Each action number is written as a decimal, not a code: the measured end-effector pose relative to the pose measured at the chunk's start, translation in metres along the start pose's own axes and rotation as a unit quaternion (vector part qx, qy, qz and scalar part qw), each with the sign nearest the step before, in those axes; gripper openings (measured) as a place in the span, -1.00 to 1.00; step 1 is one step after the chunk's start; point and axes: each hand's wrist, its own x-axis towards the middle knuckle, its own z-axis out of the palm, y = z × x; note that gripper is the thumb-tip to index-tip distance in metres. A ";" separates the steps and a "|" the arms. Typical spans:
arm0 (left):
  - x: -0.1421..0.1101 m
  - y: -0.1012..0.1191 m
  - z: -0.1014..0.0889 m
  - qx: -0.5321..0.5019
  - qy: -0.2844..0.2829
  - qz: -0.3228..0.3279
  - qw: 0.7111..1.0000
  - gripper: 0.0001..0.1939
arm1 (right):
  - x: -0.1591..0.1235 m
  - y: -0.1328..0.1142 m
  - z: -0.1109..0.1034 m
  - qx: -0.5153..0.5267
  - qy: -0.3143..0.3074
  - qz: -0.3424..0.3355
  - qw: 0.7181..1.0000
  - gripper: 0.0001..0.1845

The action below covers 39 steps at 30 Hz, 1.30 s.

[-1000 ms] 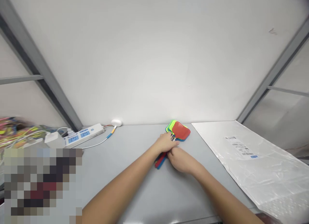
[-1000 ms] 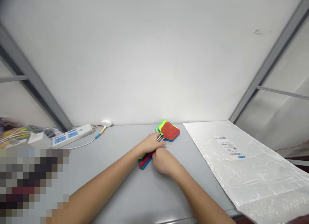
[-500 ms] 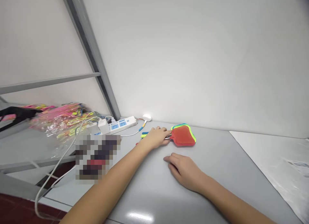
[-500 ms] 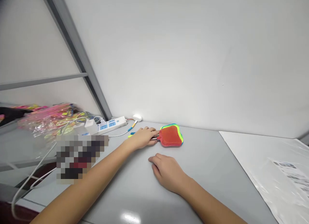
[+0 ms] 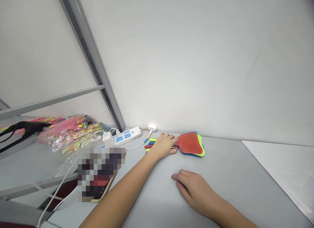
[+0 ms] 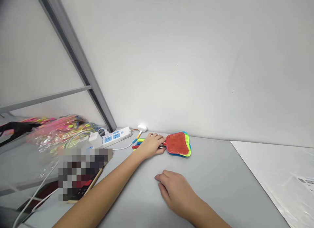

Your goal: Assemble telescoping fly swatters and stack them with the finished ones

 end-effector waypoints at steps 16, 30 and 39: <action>-0.057 0.052 -0.011 0.001 0.062 -0.087 0.994 -0.37 | -0.003 0.009 0.002 0.004 0.065 -0.014 0.998 -0.71; -0.075 0.032 -0.036 -0.201 -0.053 -0.047 0.977 -0.76 | -0.002 0.009 0.011 -0.143 0.056 0.057 0.987 -0.56; -0.078 0.032 -0.039 -0.199 -0.022 -0.037 0.979 -0.73 | -0.009 0.011 0.013 -0.103 -0.076 0.010 0.992 -0.28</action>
